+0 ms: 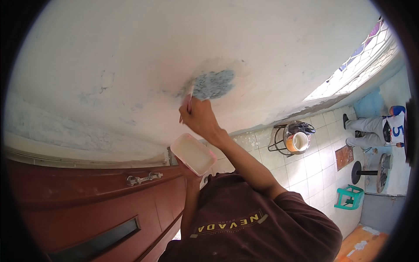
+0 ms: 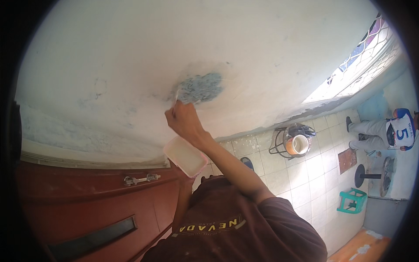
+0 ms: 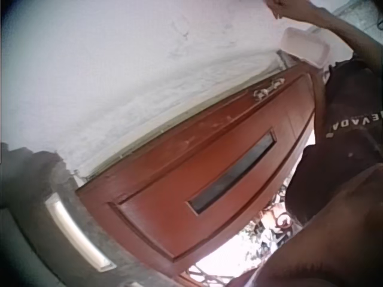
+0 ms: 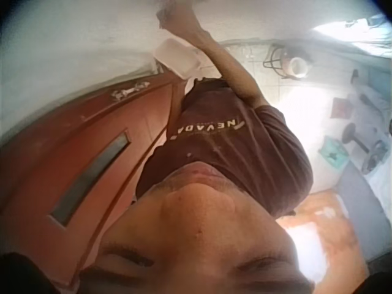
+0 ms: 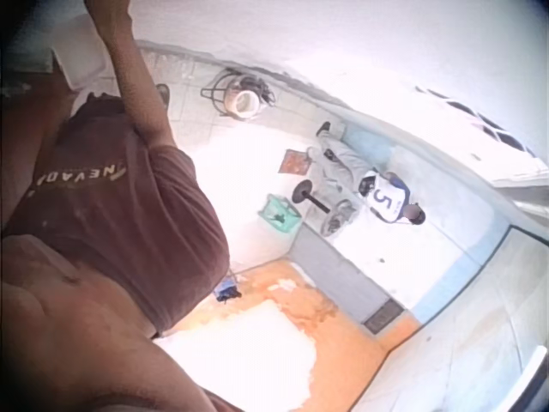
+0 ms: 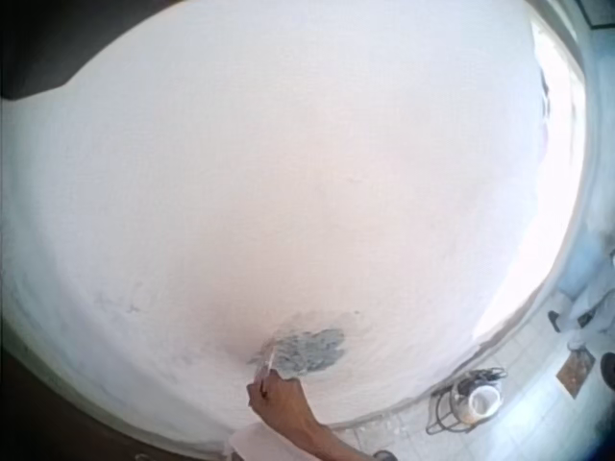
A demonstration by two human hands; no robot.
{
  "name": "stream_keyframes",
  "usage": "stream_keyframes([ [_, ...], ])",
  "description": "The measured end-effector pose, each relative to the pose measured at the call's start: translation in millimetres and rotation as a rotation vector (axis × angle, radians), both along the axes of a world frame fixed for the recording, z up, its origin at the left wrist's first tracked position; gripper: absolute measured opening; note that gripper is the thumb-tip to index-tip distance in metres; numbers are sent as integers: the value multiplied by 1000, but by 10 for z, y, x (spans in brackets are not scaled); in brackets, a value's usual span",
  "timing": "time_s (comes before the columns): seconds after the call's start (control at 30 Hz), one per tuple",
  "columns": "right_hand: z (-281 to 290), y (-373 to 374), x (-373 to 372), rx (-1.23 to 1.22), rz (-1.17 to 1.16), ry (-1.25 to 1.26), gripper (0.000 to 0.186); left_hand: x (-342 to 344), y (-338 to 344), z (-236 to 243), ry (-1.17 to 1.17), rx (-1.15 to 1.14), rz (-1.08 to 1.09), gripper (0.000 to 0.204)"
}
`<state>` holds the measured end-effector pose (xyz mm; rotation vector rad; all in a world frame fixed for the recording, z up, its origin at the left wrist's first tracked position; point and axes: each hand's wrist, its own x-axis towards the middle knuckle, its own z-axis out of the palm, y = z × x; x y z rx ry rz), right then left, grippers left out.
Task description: The person applies a patching compound to a blue-stained area on a white wall using a plastic spreader.
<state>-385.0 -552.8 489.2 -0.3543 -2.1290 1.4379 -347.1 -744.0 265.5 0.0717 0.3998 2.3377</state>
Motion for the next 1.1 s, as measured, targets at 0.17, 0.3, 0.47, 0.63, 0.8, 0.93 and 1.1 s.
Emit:
stream_keyframes([
  [0.17, -465, 271, 552, -519, 138, 63, 23, 35, 200, 281, -148, -103, 101, 71],
  [0.3, -1174, 1117, 1077, -490, -126, -257, 32, -20, -8, 45, -71, 47, 22, 76],
  [0.47, -1314, 1612, 1025, -283, -319, -28, 35, 31, 59, 172, -63, 147, -51, 78],
  [0.63, -828, 860, 225, 76, -256, -156, 31, 85, 153, 300, -174, -147, 70, 75],
  [0.8, -371, 200, 278, 114, -1, -78, 25, 63, 205, 191, -92, -77, 46, 75],
  [0.93, -646, 437, 618, -435, 154, 83, 23, 124, 255, 283, -76, -87, 24, 74],
  [1.1, -969, 1062, 976, -1076, 84, -153, 22, 125, 233, -10, -15, -85, 33, 78],
])
